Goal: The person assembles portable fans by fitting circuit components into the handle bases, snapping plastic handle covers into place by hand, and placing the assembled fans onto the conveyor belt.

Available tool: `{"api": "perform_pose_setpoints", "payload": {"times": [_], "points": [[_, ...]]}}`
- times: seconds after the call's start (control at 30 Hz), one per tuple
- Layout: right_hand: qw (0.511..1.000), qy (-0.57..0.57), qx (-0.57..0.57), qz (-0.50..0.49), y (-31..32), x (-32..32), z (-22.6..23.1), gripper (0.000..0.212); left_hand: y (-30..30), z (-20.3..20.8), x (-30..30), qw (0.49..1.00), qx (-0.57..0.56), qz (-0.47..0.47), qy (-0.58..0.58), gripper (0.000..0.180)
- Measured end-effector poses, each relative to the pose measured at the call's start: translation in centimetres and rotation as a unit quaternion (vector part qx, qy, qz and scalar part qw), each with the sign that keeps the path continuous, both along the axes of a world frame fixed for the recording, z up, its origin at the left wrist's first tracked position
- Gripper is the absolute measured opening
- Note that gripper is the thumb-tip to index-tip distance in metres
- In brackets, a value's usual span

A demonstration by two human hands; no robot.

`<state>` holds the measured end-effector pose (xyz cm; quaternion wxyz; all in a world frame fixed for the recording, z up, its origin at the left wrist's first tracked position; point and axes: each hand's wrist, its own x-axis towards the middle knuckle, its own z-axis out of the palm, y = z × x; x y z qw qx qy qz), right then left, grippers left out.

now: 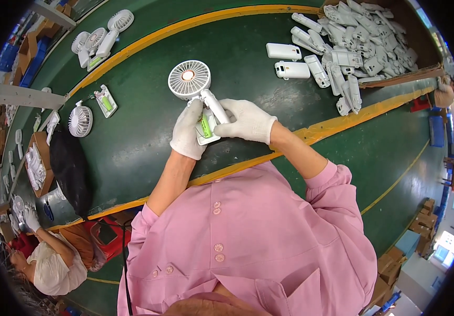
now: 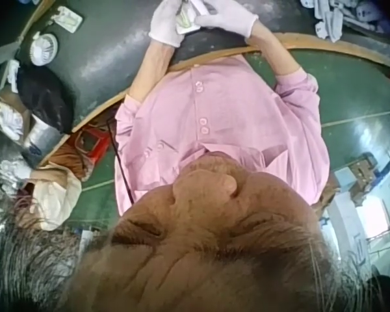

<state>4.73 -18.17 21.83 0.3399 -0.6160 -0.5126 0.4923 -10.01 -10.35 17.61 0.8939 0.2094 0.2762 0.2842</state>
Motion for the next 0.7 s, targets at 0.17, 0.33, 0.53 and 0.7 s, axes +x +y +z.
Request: {"api": "perform_pose_setpoints", "payload": {"times": [0.17,0.33,0.53,0.7], "points": [[0.991,0.082,-0.081,-0.062,-0.4,-0.5,1.1,0.061,0.2,-0.1,-0.2,1.000,-0.016,-0.006,-0.021,0.026],[0.989,0.047,-0.081,-0.114,-1.1,-0.7,1.1,0.072,0.4,0.1,-0.2,0.999,-0.015,-0.025,-0.035,0.029],[0.986,0.016,-0.060,-0.155,-1.4,-0.9,1.0,0.072,0.6,-0.1,-0.2,0.997,-0.026,-0.055,-0.054,0.038],[0.969,-0.185,0.058,-0.155,-1.4,-1.0,1.4,0.076,1.0,0.3,0.0,0.997,-0.033,-0.044,-0.062,0.053]]}}
